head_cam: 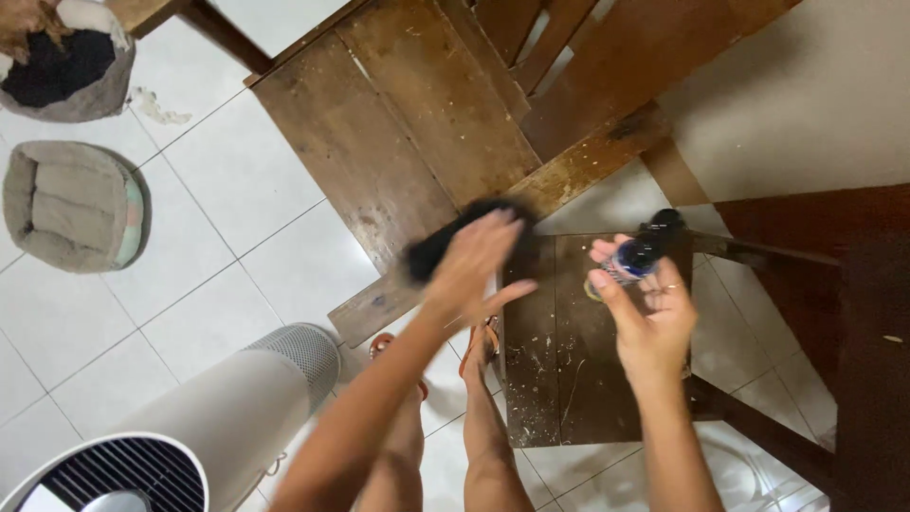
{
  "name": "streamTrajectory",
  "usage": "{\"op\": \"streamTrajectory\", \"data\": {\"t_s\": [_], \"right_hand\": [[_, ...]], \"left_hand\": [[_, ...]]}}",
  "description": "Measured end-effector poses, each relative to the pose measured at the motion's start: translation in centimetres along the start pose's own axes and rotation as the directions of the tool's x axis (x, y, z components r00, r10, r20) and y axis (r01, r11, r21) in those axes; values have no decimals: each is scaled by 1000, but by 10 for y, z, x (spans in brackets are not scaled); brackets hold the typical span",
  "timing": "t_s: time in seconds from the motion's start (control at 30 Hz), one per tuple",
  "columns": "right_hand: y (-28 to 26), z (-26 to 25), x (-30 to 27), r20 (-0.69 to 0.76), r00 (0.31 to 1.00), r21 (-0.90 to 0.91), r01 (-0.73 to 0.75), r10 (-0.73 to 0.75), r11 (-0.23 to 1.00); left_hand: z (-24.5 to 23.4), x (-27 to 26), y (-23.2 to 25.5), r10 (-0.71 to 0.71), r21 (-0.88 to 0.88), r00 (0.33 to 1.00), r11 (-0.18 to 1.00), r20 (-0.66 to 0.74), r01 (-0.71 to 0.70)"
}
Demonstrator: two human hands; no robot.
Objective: The person pours liquid from a bottle onto a cloth and wipes the seat, backrest, and legs of a wooden chair, then repeats the process on a second chair.
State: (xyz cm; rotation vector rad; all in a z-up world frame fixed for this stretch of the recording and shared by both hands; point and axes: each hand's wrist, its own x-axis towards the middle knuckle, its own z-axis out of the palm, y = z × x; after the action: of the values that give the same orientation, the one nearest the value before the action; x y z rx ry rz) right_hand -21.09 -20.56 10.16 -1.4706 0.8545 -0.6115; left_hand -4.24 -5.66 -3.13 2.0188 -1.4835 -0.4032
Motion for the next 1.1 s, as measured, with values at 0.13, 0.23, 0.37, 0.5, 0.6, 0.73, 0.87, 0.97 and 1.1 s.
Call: {"op": "streamTrajectory", "data": {"t_s": [0.13,0.23,0.37,0.5,0.6,0.73,0.87,0.97,1.1], "right_hand": [[-3,-15,-5,-12,1000,-43,21,-21,999],[-2,-23,-11,-13,999,-41,45,-46,998],[4,-16,-26,-16,999,8,32,-32,999],[2,-9,-53,-33,999,-14,12,-12,1000],[2,3,-75,-47,999,4,-22,22,1000],[4,13,-95,-35,999,-6,-15,15,1000],[9,23,-96,12,999,-15,-49,49,999],[11,35,-93,89,994,-28,-54,56,998],[1,46,-80,219,975,-134,13,17,991]], "left_hand": [[34,79,31,0,121,997,993,-75,9],[24,42,22,-32,120,999,992,-31,36],[-34,-87,-7,-174,139,980,977,100,160],[-70,-190,-23,-277,420,960,877,51,231],[-63,-216,-29,-232,557,969,794,-89,242],[-42,-196,-32,-143,437,939,856,-312,276],[-38,-187,-28,-147,435,912,842,-382,318],[-32,-188,-24,-309,196,840,882,-446,428],[-26,-188,-42,-911,-751,411,287,-23,595]]}}
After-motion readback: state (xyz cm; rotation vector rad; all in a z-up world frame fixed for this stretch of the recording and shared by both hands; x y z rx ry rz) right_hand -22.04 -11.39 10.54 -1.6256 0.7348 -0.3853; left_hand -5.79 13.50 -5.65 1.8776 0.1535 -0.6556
